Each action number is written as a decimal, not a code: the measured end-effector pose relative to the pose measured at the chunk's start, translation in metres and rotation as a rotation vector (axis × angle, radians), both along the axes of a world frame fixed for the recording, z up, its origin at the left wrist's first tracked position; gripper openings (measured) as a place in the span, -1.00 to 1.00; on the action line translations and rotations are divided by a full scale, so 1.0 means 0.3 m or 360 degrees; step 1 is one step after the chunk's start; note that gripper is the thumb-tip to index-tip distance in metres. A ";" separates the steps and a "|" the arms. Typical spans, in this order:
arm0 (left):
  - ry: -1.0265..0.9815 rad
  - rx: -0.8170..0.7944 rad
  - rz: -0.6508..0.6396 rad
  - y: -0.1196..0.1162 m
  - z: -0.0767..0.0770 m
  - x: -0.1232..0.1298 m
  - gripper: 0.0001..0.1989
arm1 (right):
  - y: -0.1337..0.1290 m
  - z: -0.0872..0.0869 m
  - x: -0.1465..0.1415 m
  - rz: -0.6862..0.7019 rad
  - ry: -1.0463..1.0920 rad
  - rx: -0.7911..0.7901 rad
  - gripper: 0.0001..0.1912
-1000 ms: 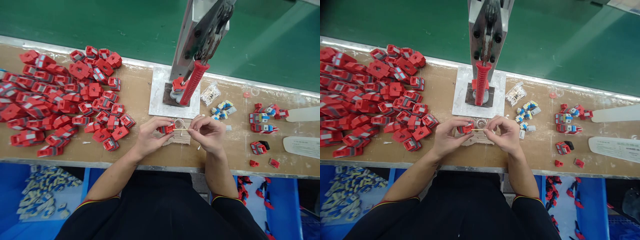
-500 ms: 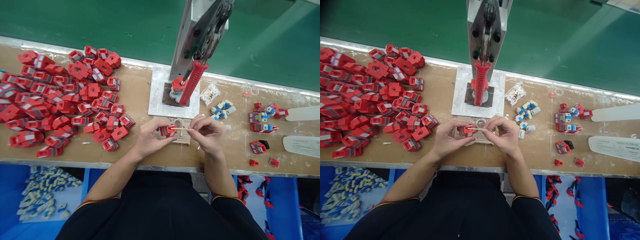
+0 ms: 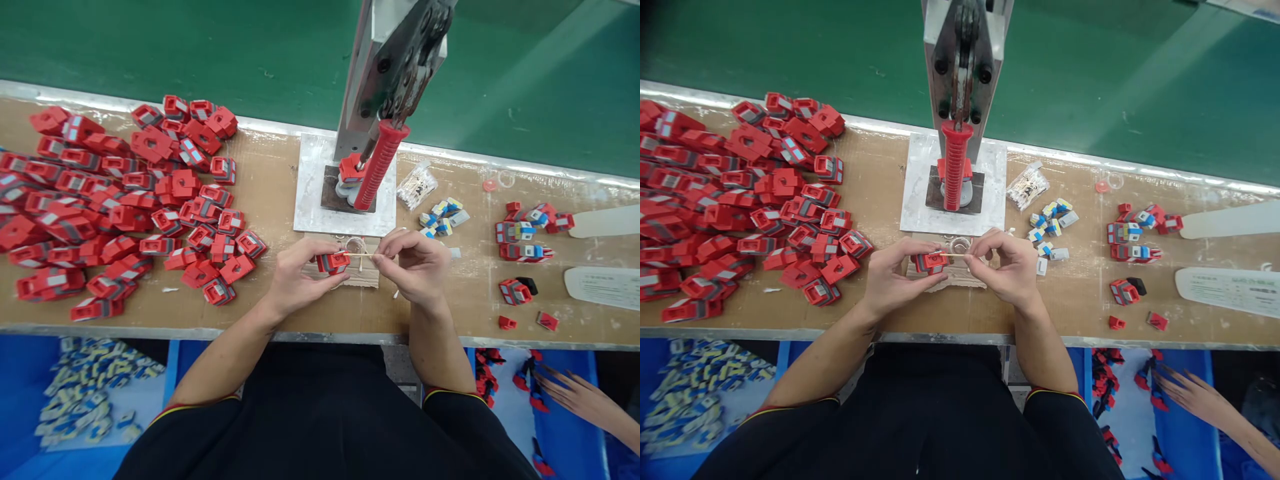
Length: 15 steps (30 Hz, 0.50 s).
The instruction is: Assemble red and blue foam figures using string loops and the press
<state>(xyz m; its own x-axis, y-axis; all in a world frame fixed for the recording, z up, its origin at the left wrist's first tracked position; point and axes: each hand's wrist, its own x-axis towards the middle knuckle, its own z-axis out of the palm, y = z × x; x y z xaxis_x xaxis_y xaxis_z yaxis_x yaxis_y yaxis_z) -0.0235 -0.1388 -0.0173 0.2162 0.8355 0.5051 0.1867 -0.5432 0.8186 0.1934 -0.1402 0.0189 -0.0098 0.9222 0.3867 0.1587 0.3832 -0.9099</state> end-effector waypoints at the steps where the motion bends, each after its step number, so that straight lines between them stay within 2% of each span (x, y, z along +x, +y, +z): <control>1: 0.0004 -0.0004 0.0003 0.000 0.000 -0.001 -0.67 | 0.000 0.001 0.002 -0.0007 -0.0016 -0.0017 -0.72; 7: -0.0002 -0.0077 0.0010 -0.004 -0.007 -0.003 -0.68 | -0.001 0.007 0.009 -0.0014 0.0009 -0.0042 -0.72; 11: -0.0090 -0.0176 -0.0012 -0.007 -0.016 -0.007 -0.64 | 0.001 0.017 0.061 -0.0045 0.0092 0.0095 -0.71; 13: -0.0153 -0.0218 -0.0038 -0.007 -0.019 -0.009 -0.62 | 0.007 0.015 0.087 -0.0017 -0.0027 0.0096 -0.74; 15: -0.0229 -0.0248 -0.0075 -0.007 -0.022 -0.009 -0.61 | 0.015 0.005 0.095 0.0071 -0.0299 0.0012 -0.79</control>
